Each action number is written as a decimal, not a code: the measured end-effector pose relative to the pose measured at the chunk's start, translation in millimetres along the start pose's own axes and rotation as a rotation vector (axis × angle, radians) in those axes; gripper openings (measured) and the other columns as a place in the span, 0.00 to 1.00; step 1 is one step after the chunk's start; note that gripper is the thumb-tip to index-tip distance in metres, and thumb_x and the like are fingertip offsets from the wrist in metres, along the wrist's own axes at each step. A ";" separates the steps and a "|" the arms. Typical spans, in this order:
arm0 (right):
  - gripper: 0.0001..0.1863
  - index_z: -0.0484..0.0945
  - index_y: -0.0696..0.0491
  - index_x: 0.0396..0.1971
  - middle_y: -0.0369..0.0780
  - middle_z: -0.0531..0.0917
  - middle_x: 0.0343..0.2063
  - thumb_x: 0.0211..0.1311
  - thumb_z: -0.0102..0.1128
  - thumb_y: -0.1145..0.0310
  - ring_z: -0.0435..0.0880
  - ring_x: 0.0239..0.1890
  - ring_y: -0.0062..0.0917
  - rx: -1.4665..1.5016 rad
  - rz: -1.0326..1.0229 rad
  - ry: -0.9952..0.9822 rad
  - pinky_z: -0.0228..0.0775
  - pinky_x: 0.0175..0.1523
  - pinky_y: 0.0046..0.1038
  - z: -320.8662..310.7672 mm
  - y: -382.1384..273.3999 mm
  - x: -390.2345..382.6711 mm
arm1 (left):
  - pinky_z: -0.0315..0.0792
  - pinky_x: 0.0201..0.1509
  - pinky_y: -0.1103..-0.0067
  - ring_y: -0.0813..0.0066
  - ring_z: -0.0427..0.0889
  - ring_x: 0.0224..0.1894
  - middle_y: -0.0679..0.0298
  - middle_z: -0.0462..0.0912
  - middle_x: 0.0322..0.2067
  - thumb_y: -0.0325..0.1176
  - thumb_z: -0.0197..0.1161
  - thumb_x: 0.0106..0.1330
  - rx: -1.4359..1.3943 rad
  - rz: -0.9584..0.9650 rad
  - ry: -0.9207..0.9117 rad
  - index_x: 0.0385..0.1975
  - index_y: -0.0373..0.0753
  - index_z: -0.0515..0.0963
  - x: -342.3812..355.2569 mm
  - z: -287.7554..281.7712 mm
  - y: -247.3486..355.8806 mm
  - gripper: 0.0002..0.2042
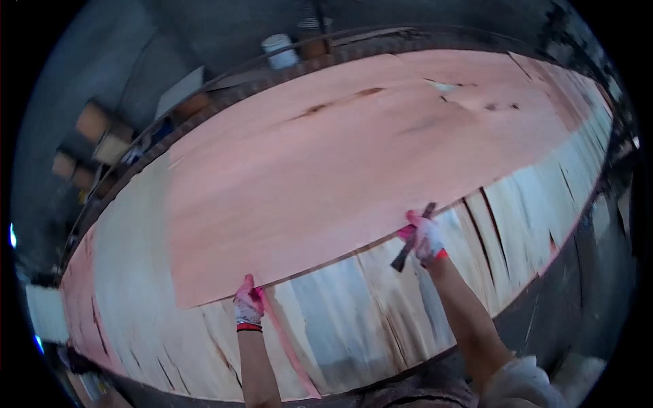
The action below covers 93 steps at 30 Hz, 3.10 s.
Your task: The person organizes and aligns large sheets of plywood on a long work surface, handling them by hand and using a small hand scraper to clean or flatten sections. The person moves stacks of material and applies thin pink strips between layers.
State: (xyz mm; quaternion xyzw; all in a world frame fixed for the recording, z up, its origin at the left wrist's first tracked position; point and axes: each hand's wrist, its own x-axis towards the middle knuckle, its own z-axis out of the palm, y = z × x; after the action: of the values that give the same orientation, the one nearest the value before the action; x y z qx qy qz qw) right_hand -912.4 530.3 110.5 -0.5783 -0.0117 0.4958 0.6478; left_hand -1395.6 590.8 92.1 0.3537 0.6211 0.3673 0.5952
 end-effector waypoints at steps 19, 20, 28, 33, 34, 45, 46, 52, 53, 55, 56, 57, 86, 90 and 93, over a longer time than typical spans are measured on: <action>0.28 0.73 0.56 0.44 0.42 0.82 0.31 0.60 0.55 0.44 0.82 0.28 0.28 -0.527 0.513 -0.178 0.77 0.35 0.31 -27.2 3.4 9.3 | 0.74 0.46 0.71 0.58 0.73 0.54 0.49 0.74 0.52 0.50 0.62 0.56 0.454 0.332 -0.370 0.53 0.33 0.69 -35.6 137.7 -8.9 0.30; 0.27 0.74 0.55 0.43 0.40 0.82 0.28 0.60 0.55 0.44 0.81 0.25 0.26 -0.707 0.592 -0.265 0.76 0.33 0.30 -29.5 -4.5 -3.8 | 0.72 0.53 0.69 0.54 0.68 0.59 0.47 0.69 0.57 0.48 0.64 0.54 1.231 0.710 -0.267 0.55 0.33 0.68 -30.9 147.4 -24.2 0.33; 0.23 0.76 0.48 0.45 0.32 0.79 0.21 0.61 0.52 0.46 0.77 0.21 0.17 -0.925 0.479 -0.560 0.70 0.25 0.22 -127.4 98.3 -170.3 | 0.70 0.54 0.66 0.55 0.74 0.51 0.56 0.78 0.43 0.46 0.65 0.53 1.334 0.667 -0.436 0.42 0.36 0.73 32.9 132.7 -42.1 0.23; 0.22 0.77 0.51 0.37 0.33 0.79 0.21 0.59 0.53 0.45 0.78 0.23 0.19 -0.777 0.635 -0.545 0.71 0.28 0.24 -169.0 116.1 -272.7 | 0.72 0.45 0.79 0.76 0.78 0.45 0.67 0.79 0.44 0.41 0.57 0.65 -0.047 -0.117 -0.355 0.48 0.44 0.73 29.2 86.5 -41.3 0.14; 0.22 0.77 0.51 0.37 0.33 0.79 0.21 0.59 0.53 0.45 0.78 0.23 0.19 -0.747 0.619 -0.497 0.71 0.28 0.24 -185.2 118.4 -281.5 | 0.72 0.45 0.82 0.76 0.78 0.45 0.66 0.79 0.47 0.39 0.56 0.67 0.050 -0.101 -0.133 0.51 0.43 0.72 -12.8 103.4 -45.0 0.16; 0.26 0.80 0.48 0.40 0.46 0.83 0.36 0.56 0.50 0.42 0.81 0.40 0.42 -1.182 0.019 -0.366 0.71 0.46 0.39 -287.3 59.5 -319.4 | 0.73 0.49 0.73 0.63 0.77 0.48 0.57 0.76 0.51 0.41 0.57 0.67 0.447 -0.269 -0.526 0.57 0.42 0.68 -253.5 176.1 -133.3 0.21; 0.26 0.81 0.48 0.40 0.46 0.83 0.37 0.56 0.50 0.43 0.81 0.41 0.41 -1.164 0.046 -0.316 0.71 0.46 0.39 -306.7 44.4 -325.1 | 0.73 0.49 0.72 0.62 0.78 0.47 0.57 0.77 0.50 0.40 0.58 0.66 0.461 -0.253 -0.605 0.58 0.43 0.68 -271.5 188.7 -130.6 0.21; 0.24 0.84 0.50 0.32 0.44 0.84 0.24 0.52 0.50 0.46 0.84 0.30 0.35 -0.708 0.127 0.281 0.74 0.41 0.35 -482.5 29.9 -409.4 | 0.72 0.46 0.80 0.75 0.78 0.43 0.62 0.79 0.47 0.38 0.61 0.65 0.820 -0.039 -0.898 0.57 0.39 0.69 -359.6 293.8 -137.7 0.22; 0.24 0.83 0.52 0.31 0.43 0.84 0.23 0.51 0.50 0.46 0.84 0.28 0.33 -0.626 0.173 0.365 0.74 0.40 0.33 -510.1 39.3 -428.9 | 0.72 0.45 0.80 0.76 0.78 0.43 0.62 0.79 0.47 0.38 0.61 0.65 0.849 0.018 -0.974 0.57 0.38 0.69 -363.4 301.4 -149.0 0.22; 0.24 0.83 0.54 0.29 0.42 0.84 0.21 0.50 0.51 0.48 0.84 0.26 0.30 -0.444 0.239 0.548 0.74 0.38 0.32 -555.9 82.0 -471.4 | 0.72 0.45 0.81 0.76 0.78 0.43 0.63 0.79 0.47 0.38 0.61 0.65 0.935 0.069 -1.117 0.57 0.38 0.70 -381.9 311.9 -160.6 0.22; 0.24 0.83 0.54 0.28 0.42 0.84 0.21 0.50 0.52 0.48 0.84 0.25 0.30 -0.350 0.255 0.649 0.74 0.36 0.31 -573.6 111.4 -495.6 | 0.71 0.49 0.81 0.75 0.77 0.46 0.62 0.77 0.48 0.35 0.61 0.65 0.995 0.054 -1.181 0.56 0.35 0.69 -397.9 318.3 -164.3 0.21; 0.22 0.83 0.54 0.28 0.41 0.83 0.21 0.50 0.53 0.49 0.84 0.25 0.29 -0.252 0.287 0.768 0.74 0.35 0.31 -593.4 158.9 -514.6 | 0.71 0.53 0.80 0.73 0.76 0.48 0.61 0.76 0.49 0.31 0.60 0.65 1.052 0.045 -1.246 0.56 0.32 0.68 -413.3 323.9 -168.9 0.20; 0.21 0.76 0.49 0.49 0.43 0.81 0.46 0.53 0.54 0.62 0.79 0.50 0.36 1.609 0.706 2.248 0.71 0.53 0.32 -228.5 744.6 -965.9 | 0.70 0.29 0.78 0.78 0.75 0.27 0.65 0.78 0.24 0.38 0.54 0.67 1.874 0.366 -2.400 0.32 0.42 0.76 -683.7 179.5 -477.0 0.08; 0.19 0.77 0.49 0.46 0.44 0.81 0.45 0.54 0.52 0.61 0.79 0.50 0.37 1.517 0.684 2.245 0.71 0.53 0.32 -245.5 798.9 -1021.6 | 0.69 0.28 0.78 0.77 0.74 0.26 0.66 0.77 0.23 0.39 0.54 0.67 2.102 0.246 -2.320 0.31 0.42 0.76 -781.0 130.2 -533.2 0.08; 0.18 0.77 0.49 0.45 0.43 0.83 0.39 0.54 0.53 0.61 0.81 0.41 0.34 1.681 0.592 2.340 0.72 0.46 0.31 -231.4 832.5 -1069.0 | 0.69 0.27 0.78 0.77 0.74 0.26 0.66 0.77 0.23 0.39 0.53 0.67 2.217 0.205 -2.321 0.31 0.43 0.75 -857.6 99.7 -573.8 0.09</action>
State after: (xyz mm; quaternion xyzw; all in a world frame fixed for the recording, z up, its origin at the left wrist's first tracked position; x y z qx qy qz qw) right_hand -1842.7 -475.1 -2.6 -0.0841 0.9093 -0.2720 0.3034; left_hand -1261.8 -432.9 -2.0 -0.7012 0.2221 0.6587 -0.1587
